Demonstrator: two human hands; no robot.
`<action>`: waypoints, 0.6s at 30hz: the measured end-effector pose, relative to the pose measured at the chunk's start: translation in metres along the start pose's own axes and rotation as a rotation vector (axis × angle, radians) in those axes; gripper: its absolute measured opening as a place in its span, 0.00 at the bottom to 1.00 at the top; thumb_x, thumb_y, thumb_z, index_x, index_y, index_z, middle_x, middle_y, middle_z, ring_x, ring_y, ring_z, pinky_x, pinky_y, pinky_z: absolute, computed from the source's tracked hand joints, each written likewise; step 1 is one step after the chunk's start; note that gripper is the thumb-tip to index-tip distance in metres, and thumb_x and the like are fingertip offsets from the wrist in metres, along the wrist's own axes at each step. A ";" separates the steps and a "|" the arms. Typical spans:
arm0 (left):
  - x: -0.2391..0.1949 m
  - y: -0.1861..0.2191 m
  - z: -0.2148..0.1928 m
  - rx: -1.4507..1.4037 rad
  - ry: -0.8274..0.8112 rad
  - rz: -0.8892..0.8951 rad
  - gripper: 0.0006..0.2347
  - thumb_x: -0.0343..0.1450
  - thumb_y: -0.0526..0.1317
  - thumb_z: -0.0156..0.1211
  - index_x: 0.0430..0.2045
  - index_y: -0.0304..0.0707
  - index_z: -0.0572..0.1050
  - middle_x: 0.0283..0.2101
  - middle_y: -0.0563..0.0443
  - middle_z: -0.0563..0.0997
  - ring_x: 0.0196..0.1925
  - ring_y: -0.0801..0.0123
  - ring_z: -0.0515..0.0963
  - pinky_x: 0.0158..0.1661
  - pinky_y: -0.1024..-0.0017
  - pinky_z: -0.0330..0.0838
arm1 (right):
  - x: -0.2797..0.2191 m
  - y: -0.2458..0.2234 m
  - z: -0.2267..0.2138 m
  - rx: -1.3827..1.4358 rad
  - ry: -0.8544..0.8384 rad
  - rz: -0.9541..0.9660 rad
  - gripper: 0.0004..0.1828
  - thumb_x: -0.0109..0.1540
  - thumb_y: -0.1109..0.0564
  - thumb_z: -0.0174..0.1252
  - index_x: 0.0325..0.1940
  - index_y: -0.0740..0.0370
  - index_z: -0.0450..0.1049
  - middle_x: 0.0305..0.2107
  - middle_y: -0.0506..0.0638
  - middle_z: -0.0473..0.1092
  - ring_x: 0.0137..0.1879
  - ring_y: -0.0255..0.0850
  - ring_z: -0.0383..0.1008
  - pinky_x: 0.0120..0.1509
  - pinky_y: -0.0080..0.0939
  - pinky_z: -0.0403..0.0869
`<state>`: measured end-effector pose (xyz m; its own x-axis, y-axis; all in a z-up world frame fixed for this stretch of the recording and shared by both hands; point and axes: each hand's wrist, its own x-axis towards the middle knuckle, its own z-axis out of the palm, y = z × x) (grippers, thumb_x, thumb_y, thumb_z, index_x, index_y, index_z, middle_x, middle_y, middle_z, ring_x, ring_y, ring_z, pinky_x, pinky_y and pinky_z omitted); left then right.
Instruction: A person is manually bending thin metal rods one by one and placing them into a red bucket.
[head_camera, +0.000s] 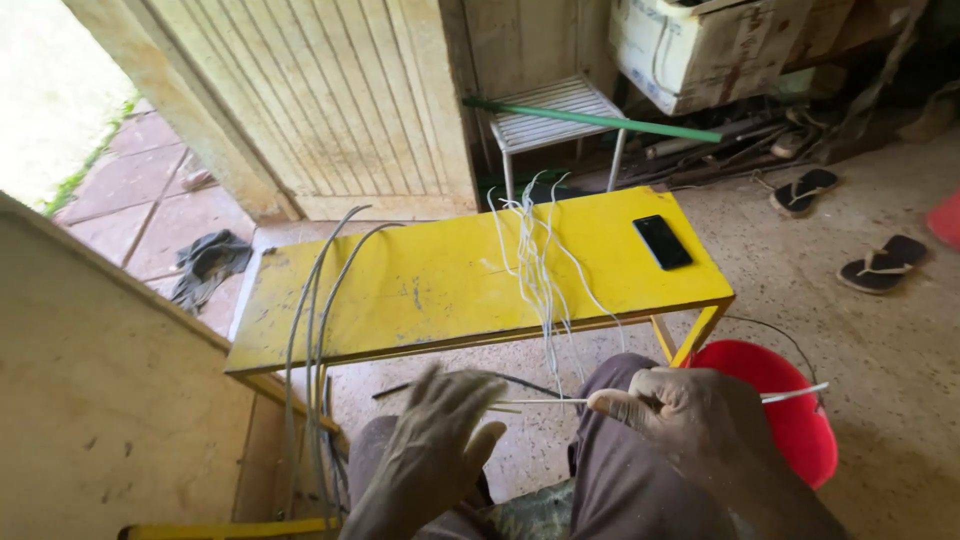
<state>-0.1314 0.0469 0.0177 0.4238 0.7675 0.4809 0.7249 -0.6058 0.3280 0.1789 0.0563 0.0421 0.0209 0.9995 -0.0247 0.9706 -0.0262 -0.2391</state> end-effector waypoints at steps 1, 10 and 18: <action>-0.004 -0.002 -0.004 -0.113 -0.152 0.041 0.17 0.79 0.45 0.55 0.59 0.35 0.75 0.44 0.42 0.83 0.43 0.50 0.77 0.48 0.55 0.70 | 0.003 -0.001 0.000 -0.005 0.087 -0.082 0.40 0.55 0.13 0.60 0.13 0.46 0.61 0.11 0.42 0.66 0.22 0.39 0.68 0.30 0.48 0.65; -0.035 0.028 -0.003 -0.346 -0.272 -0.207 0.19 0.80 0.42 0.47 0.67 0.38 0.67 0.51 0.37 0.85 0.43 0.52 0.87 0.45 0.54 0.82 | 0.002 -0.029 -0.004 0.152 0.517 -0.619 0.38 0.54 0.25 0.71 0.13 0.50 0.57 0.10 0.41 0.56 0.18 0.44 0.55 0.58 0.58 0.74; -0.052 0.062 0.028 -0.284 0.229 -0.318 0.14 0.81 0.46 0.43 0.41 0.43 0.78 0.22 0.60 0.78 0.18 0.75 0.72 0.20 0.71 0.72 | -0.035 -0.037 -0.021 0.182 0.633 -0.587 0.32 0.58 0.28 0.68 0.16 0.49 0.65 0.13 0.40 0.63 0.20 0.40 0.62 0.47 0.53 0.73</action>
<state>-0.0938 -0.0247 -0.0098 0.0517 0.8772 0.4774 0.6084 -0.4068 0.6814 0.1472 0.0226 0.0722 -0.2880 0.6739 0.6804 0.8141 0.5464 -0.1966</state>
